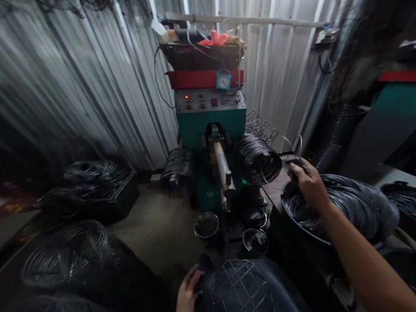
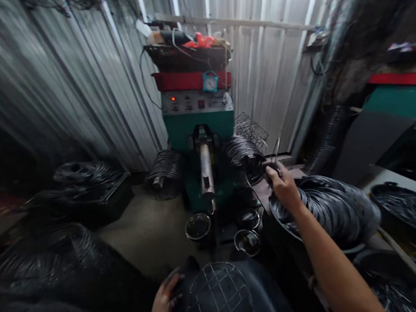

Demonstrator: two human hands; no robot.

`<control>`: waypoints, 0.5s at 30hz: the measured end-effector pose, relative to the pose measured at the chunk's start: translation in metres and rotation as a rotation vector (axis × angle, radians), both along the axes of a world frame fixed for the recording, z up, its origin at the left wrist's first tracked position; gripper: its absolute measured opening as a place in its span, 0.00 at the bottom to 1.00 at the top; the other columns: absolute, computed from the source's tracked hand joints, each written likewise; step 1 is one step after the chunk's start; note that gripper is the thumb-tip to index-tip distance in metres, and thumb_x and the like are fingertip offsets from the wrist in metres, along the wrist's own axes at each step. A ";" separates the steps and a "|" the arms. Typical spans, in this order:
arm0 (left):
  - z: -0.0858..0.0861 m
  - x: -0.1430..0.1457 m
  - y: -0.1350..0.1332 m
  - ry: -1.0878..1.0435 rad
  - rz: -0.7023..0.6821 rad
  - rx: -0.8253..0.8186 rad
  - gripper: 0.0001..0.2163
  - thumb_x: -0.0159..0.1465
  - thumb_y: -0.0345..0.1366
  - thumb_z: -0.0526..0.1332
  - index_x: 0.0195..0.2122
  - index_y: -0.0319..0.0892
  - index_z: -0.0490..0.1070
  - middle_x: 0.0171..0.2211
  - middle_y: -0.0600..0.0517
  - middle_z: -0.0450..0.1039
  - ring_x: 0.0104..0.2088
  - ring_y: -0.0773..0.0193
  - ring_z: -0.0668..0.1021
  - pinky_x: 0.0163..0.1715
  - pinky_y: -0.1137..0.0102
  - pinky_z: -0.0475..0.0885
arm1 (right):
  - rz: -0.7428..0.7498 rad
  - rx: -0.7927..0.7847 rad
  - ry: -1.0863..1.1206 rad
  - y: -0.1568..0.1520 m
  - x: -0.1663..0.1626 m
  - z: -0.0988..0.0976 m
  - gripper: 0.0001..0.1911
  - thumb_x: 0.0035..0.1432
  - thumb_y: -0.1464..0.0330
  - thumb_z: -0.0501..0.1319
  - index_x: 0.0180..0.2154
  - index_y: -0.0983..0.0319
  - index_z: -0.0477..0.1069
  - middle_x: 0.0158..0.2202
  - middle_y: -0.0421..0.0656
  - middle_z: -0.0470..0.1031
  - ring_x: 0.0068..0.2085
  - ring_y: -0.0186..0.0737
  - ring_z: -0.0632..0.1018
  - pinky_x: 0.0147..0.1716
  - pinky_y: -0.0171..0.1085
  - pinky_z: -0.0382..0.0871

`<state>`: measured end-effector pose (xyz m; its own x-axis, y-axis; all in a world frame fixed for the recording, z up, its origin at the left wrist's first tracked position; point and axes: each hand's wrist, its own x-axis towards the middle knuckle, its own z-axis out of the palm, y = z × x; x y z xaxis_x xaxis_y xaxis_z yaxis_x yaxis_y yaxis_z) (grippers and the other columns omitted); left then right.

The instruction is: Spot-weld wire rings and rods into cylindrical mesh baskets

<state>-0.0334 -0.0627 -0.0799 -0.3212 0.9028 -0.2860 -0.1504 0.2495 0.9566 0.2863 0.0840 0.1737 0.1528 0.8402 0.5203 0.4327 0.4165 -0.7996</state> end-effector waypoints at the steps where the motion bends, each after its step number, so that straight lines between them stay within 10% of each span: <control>1: 0.005 -0.008 0.017 0.104 -0.022 -0.017 0.23 0.55 0.46 0.58 0.48 0.39 0.70 0.47 0.43 0.73 0.48 0.53 0.75 0.39 0.65 0.73 | 0.028 -0.036 -0.159 -0.011 0.003 -0.003 0.15 0.54 0.60 0.54 0.38 0.61 0.71 0.31 0.42 0.75 0.35 0.39 0.75 0.36 0.35 0.68; 5: 0.031 -0.038 0.109 0.945 -0.163 0.065 0.19 0.57 0.35 0.58 0.50 0.35 0.68 0.44 0.43 0.75 0.45 0.58 0.76 0.46 0.66 0.70 | 0.160 -0.306 -0.590 -0.052 0.014 -0.051 0.16 0.52 0.59 0.53 0.34 0.61 0.73 0.33 0.46 0.78 0.36 0.44 0.78 0.36 0.37 0.70; 10: 0.056 -0.056 0.209 1.203 -0.038 0.084 0.22 0.58 0.31 0.56 0.55 0.36 0.64 0.54 0.36 0.64 0.55 0.43 0.65 0.50 0.50 0.62 | 0.077 -0.512 -0.774 -0.088 0.032 -0.116 0.15 0.53 0.61 0.51 0.32 0.59 0.73 0.31 0.46 0.80 0.34 0.46 0.80 0.32 0.36 0.72; 15: 0.049 -0.062 0.238 1.332 -0.030 0.125 0.17 0.57 0.27 0.54 0.47 0.39 0.71 0.51 0.37 0.67 0.52 0.43 0.66 0.49 0.44 0.58 | 0.121 -0.492 -0.612 -0.107 0.054 -0.119 0.17 0.52 0.54 0.54 0.34 0.57 0.75 0.35 0.45 0.81 0.38 0.44 0.81 0.34 0.29 0.73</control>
<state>-0.0959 0.1751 -0.0304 -0.2683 0.9115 0.3119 0.9127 0.1370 0.3851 0.3401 -0.0229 0.0550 -0.1470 0.9880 0.0476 0.8289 0.1493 -0.5391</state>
